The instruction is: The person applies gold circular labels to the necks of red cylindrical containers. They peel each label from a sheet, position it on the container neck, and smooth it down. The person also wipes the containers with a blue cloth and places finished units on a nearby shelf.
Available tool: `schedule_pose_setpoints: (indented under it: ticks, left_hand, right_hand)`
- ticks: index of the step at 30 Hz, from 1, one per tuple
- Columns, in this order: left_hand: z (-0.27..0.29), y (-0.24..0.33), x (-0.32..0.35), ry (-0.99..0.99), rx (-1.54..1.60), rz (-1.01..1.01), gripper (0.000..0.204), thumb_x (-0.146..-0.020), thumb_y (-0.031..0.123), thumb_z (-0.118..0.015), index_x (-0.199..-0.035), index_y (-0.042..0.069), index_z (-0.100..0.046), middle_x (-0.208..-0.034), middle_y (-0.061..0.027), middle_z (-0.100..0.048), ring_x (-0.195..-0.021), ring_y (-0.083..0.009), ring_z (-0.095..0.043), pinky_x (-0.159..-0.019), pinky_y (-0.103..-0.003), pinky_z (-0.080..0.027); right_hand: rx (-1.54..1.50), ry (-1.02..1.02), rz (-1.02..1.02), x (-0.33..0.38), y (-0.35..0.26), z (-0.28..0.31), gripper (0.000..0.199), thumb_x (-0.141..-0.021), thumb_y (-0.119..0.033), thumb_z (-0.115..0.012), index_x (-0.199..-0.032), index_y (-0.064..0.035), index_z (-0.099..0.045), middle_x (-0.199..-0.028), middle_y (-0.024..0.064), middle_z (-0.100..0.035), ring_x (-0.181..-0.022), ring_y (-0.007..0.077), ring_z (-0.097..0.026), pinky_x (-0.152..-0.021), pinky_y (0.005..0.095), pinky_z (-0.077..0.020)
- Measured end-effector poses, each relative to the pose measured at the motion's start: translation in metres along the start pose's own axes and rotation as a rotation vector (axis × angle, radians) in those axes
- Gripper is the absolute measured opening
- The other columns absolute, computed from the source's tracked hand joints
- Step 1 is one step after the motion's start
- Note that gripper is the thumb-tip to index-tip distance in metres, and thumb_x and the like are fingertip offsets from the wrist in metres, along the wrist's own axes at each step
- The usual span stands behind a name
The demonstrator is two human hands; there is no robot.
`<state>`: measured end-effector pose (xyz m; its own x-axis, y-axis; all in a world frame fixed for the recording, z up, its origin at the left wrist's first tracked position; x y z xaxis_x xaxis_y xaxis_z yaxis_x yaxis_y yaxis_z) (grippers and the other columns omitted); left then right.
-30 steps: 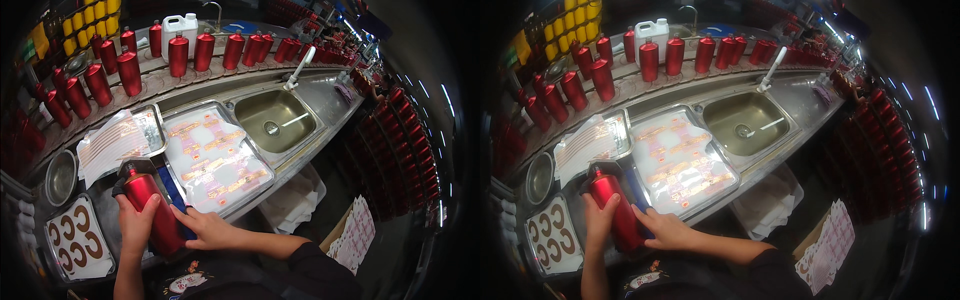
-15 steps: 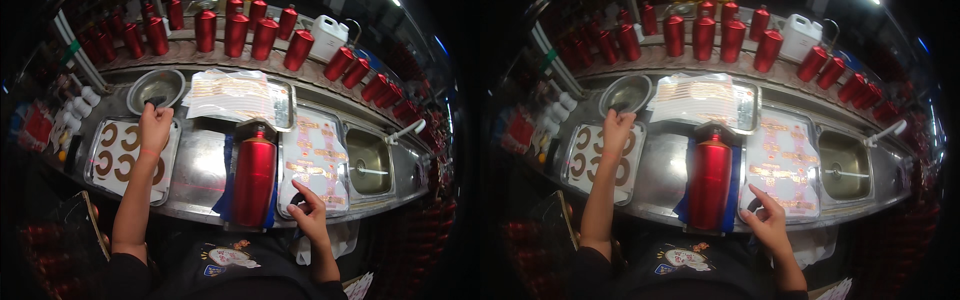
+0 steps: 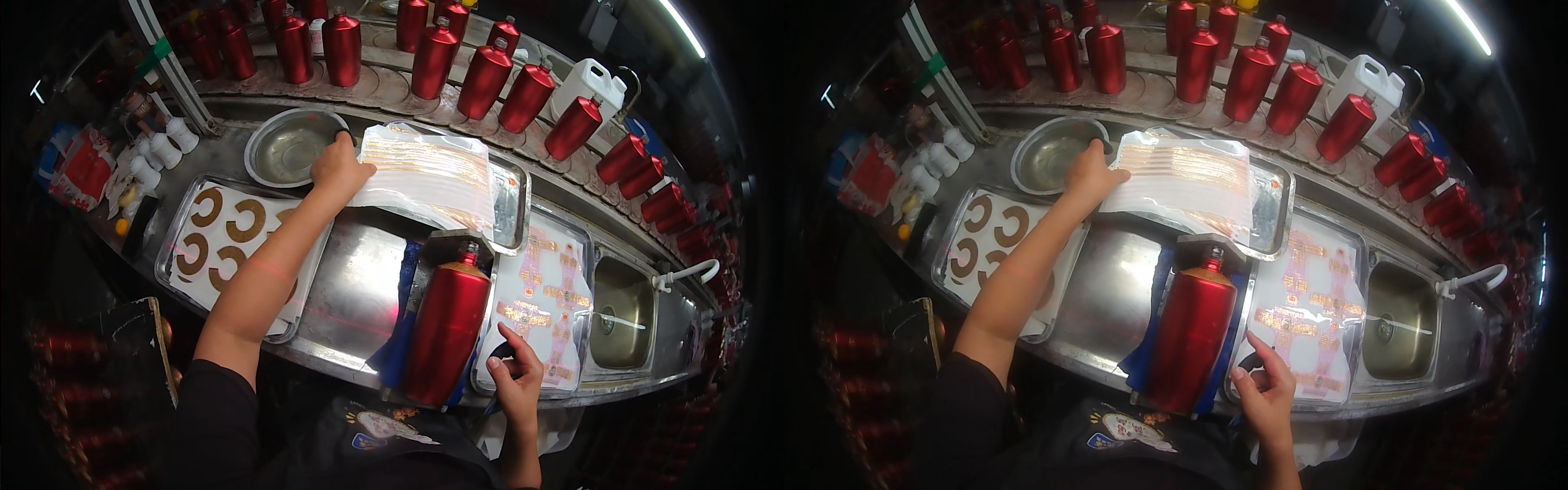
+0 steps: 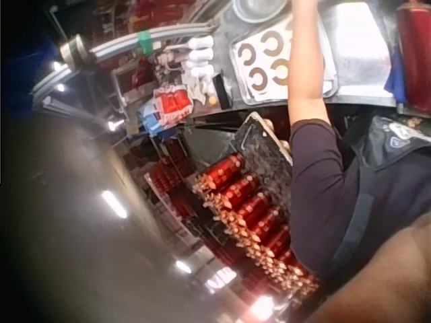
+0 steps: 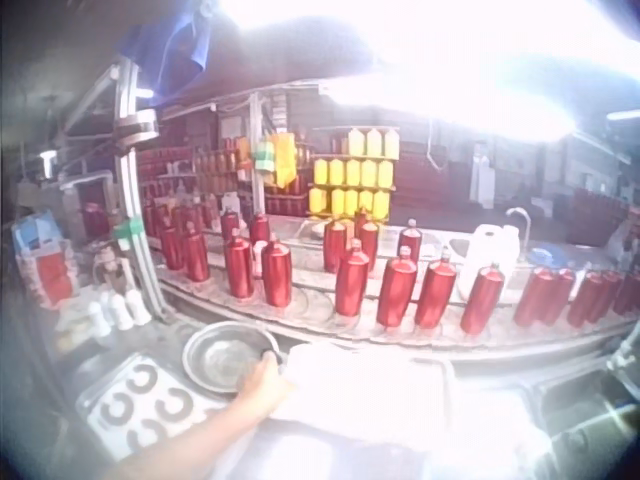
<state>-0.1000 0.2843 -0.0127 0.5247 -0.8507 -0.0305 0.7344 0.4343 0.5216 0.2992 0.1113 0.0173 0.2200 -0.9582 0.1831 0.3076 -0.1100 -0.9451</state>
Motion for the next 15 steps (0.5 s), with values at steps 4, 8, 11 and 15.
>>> schedule_pose_setpoints:
  ticks: [4, 8, 11, 15]
  left_hand:
    - [-0.002, -0.016, -0.011, 0.029, 0.063, 0.049, 0.049, -0.071, 0.015, -0.075, -0.115, 0.001, -0.057, -0.114, -0.0231, -0.069, -0.109, -0.0396, -0.067, -0.091, -0.047, -0.055]
    - [0.013, -0.024, -0.014, 0.074, -0.043, 0.038, 0.047, -0.07, 0.011, -0.073, -0.115, 0.001, -0.061, -0.116, -0.0224, -0.069, -0.111, -0.0388, -0.066, -0.093, -0.044, -0.054]
    - [0.034, -0.002, -0.006, 0.123, -0.109, -0.093, 0.044, -0.065, 0.012, -0.082, -0.1, -0.003, -0.06, -0.095, -0.0191, -0.072, -0.094, -0.0326, -0.07, -0.08, -0.042, -0.054]
    - [0.062, 0.081, 0.032, -0.154, 0.28, -0.576, 0.025, -0.072, 0.004, -0.072, -0.089, -0.003, -0.055, -0.073, -0.0154, -0.067, -0.068, -0.0263, -0.067, -0.064, -0.038, -0.052]
  right_hand:
    - [0.004, 0.01, 0.001, -0.005, 0.003, 0.002, 0.055, -0.083, 0.005, -0.068, -0.137, 0.0018, -0.059, -0.087, -0.0021, -0.057, -0.058, -0.0009, -0.041, -0.053, 0.0153, -0.033]
    - [-0.002, 0.014, 0.033, -0.009, 0.003, 0.013, 0.055, -0.083, 0.004, -0.068, -0.138, 0.0008, -0.058, -0.087, -0.0033, -0.056, -0.058, -0.0012, -0.039, -0.053, 0.0157, -0.0311]
    - [-0.01, 0.056, 0.112, -0.022, -0.014, 0.021, 0.053, -0.084, 0.001, -0.069, -0.136, -0.0004, -0.06, -0.091, -0.003, -0.058, -0.058, -0.0019, -0.038, -0.053, 0.0153, -0.0304]
    - [0.041, 0.198, 0.318, -0.068, -0.07, 0.022, 0.046, -0.084, 0.003, -0.065, -0.129, -0.0039, -0.065, -0.099, 0.0011, -0.061, -0.058, -0.0014, -0.04, -0.053, 0.0145, -0.032]
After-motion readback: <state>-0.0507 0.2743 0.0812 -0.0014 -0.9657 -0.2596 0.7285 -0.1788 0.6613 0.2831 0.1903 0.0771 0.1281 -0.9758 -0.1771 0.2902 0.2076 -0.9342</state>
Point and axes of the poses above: each hand's wrist, its own x-axis away from the middle knuckle, its own z-axis out of the back of the hand, y = z × x, the point moved 3 cm from there along -x, towards the middle knuckle
